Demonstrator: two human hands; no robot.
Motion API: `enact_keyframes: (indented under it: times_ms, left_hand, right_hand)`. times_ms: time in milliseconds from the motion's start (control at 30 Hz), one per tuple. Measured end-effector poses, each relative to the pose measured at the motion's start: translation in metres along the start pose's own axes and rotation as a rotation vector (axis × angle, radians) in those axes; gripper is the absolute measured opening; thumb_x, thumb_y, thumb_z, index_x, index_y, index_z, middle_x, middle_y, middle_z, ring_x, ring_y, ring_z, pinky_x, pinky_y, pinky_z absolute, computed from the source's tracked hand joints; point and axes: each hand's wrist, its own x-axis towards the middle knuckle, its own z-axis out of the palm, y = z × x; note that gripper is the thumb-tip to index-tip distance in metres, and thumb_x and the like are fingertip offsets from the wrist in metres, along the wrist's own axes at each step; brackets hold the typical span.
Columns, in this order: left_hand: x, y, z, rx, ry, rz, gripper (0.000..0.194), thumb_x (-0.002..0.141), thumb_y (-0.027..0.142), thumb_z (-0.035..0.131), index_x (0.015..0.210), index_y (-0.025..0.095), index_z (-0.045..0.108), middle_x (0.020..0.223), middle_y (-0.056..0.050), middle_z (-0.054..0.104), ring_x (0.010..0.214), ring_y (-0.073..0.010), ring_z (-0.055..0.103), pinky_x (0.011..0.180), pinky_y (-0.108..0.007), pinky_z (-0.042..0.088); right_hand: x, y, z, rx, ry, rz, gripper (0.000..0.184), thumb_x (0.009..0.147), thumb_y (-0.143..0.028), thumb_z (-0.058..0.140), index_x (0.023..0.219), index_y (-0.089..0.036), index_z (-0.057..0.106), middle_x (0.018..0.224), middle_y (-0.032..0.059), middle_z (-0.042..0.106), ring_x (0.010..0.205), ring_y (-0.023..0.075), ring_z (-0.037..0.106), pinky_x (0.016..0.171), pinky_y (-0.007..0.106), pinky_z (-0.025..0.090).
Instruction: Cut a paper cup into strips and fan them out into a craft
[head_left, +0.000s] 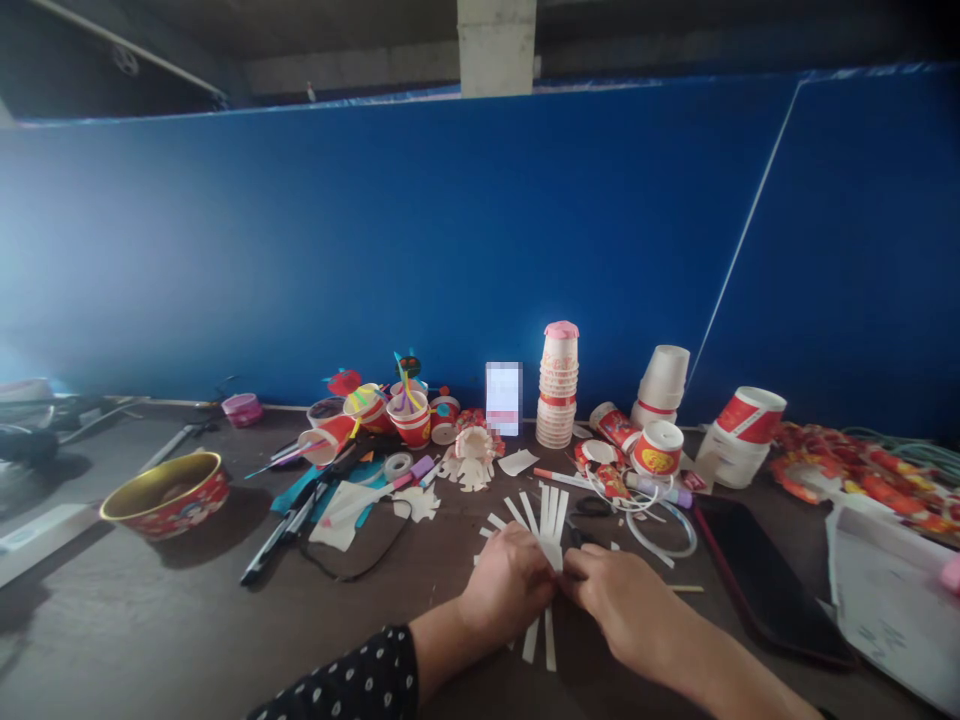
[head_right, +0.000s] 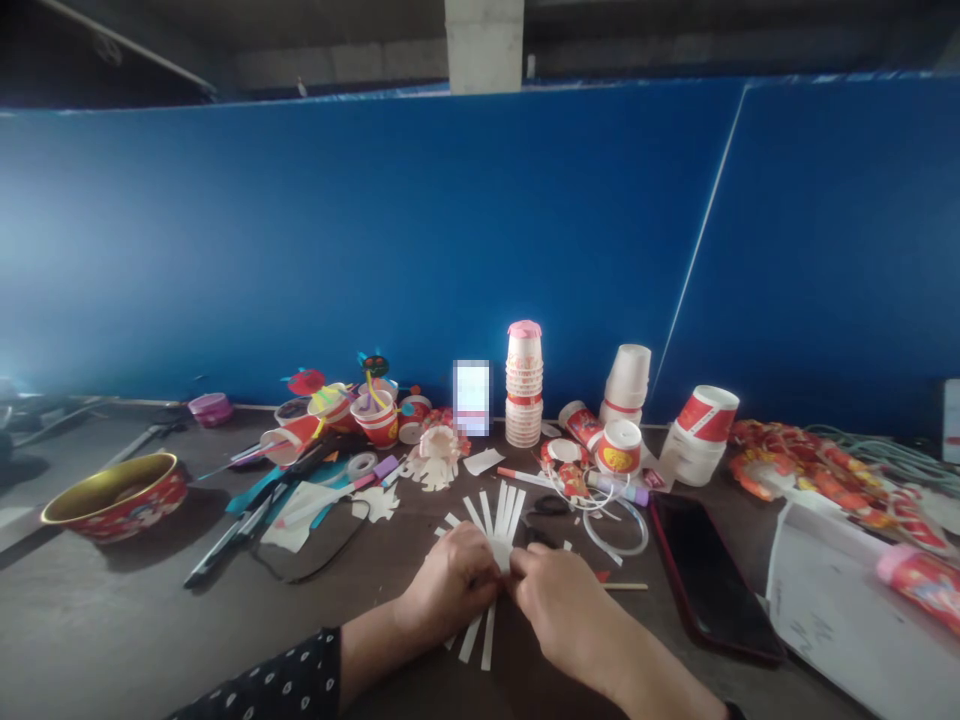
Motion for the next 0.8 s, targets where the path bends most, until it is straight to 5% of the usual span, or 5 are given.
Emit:
enact_keyframes:
  times_ms: [800]
  left_hand:
    - [-0.0001, 0.0007, 0.0031, 0.076, -0.027, -0.047, 0.009, 0.061, 0.009, 0.052, 0.059, 0.017, 0.057, 0.067, -0.002, 0.060, 0.069, -0.0157, 0.050, 0.064, -0.026, 0.036]
  right_hand:
    - [-0.0009, 0.0016, -0.0002, 0.039, 0.023, 0.023, 0.030, 0.077, -0.009, 0.041, 0.089, -0.021, 0.065, 0.087, 0.0048, 0.060, 0.078, 0.0174, 0.054, 0.060, 0.026, 0.035]
